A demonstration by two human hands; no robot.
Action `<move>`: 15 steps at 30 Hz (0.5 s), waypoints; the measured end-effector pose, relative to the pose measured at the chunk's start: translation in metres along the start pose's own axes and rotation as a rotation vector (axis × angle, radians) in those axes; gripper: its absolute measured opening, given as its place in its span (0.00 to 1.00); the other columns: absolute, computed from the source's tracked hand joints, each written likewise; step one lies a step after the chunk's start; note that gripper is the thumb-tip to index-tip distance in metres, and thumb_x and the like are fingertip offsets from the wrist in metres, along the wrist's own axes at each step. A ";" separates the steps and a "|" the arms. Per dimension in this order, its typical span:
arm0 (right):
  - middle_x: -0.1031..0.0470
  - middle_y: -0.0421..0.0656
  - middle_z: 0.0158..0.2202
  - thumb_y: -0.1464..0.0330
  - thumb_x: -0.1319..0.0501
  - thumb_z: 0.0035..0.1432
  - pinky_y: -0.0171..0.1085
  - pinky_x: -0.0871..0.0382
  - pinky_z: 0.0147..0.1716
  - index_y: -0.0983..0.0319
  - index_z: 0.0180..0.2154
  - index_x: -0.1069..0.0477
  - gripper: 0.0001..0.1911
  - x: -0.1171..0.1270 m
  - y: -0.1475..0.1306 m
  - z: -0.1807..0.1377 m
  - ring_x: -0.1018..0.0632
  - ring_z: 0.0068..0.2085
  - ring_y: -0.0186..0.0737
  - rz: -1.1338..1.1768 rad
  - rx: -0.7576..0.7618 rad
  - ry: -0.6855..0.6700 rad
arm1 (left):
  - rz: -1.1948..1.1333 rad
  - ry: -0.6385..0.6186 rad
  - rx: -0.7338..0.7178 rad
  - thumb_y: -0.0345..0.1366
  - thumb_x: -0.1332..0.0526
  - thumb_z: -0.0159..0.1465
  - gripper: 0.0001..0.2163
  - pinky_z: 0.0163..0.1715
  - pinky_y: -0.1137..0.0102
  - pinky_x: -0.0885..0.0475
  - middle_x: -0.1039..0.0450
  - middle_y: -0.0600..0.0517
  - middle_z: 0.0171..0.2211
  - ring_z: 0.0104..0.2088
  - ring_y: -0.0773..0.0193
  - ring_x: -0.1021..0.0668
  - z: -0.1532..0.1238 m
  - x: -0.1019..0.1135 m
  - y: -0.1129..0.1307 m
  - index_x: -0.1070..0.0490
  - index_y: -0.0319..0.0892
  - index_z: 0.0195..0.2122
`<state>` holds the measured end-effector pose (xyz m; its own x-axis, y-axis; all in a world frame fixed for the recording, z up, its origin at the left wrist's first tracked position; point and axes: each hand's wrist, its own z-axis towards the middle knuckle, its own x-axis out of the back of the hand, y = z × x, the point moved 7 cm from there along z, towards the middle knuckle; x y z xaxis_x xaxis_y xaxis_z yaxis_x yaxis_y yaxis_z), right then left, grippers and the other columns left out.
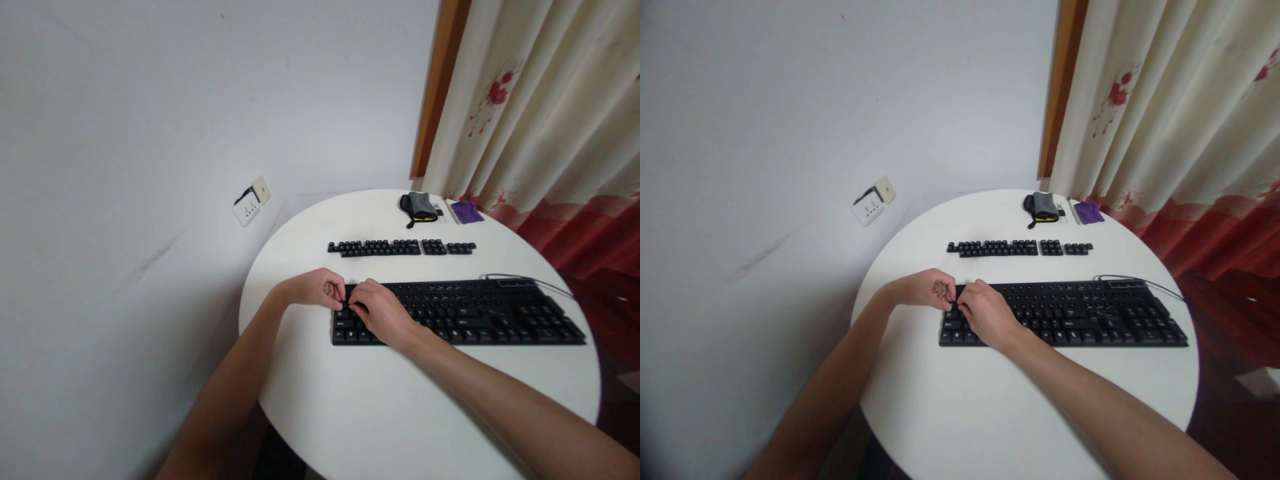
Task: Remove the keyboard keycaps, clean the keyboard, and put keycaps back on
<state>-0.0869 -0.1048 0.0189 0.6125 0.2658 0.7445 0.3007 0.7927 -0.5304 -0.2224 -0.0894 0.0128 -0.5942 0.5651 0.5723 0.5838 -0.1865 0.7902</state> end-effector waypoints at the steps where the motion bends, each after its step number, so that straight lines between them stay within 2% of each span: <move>1: 0.23 0.45 0.36 0.77 0.40 0.61 0.39 0.32 0.43 0.61 0.35 0.24 0.07 0.001 0.000 0.000 0.27 0.41 0.42 -0.005 0.004 -0.002 | -0.005 -0.002 -0.003 0.36 0.30 0.55 0.09 0.29 0.74 0.36 0.27 0.55 0.26 0.28 0.69 0.28 0.000 0.000 0.000 0.23 0.39 0.35; 10: 0.23 0.45 0.37 0.78 0.40 0.61 0.39 0.32 0.44 0.62 0.35 0.24 0.08 0.000 0.001 0.000 0.26 0.42 0.42 0.021 0.008 -0.023 | -0.028 -0.010 0.032 0.39 0.30 0.56 0.10 0.28 0.75 0.37 0.29 0.55 0.25 0.27 0.69 0.29 0.000 0.000 -0.002 0.24 0.38 0.35; 15: 0.23 0.44 0.36 0.76 0.40 0.61 0.39 0.32 0.44 0.61 0.35 0.24 0.07 0.000 0.002 0.000 0.26 0.42 0.42 0.006 -0.021 -0.012 | -0.036 -0.023 0.005 0.38 0.33 0.59 0.08 0.30 0.75 0.36 0.26 0.54 0.27 0.28 0.69 0.28 0.000 0.000 0.001 0.23 0.39 0.35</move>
<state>-0.0862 -0.1032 0.0173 0.6055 0.2775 0.7459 0.3124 0.7791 -0.5435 -0.2216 -0.0894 0.0137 -0.6018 0.5901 0.5381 0.5650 -0.1616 0.8091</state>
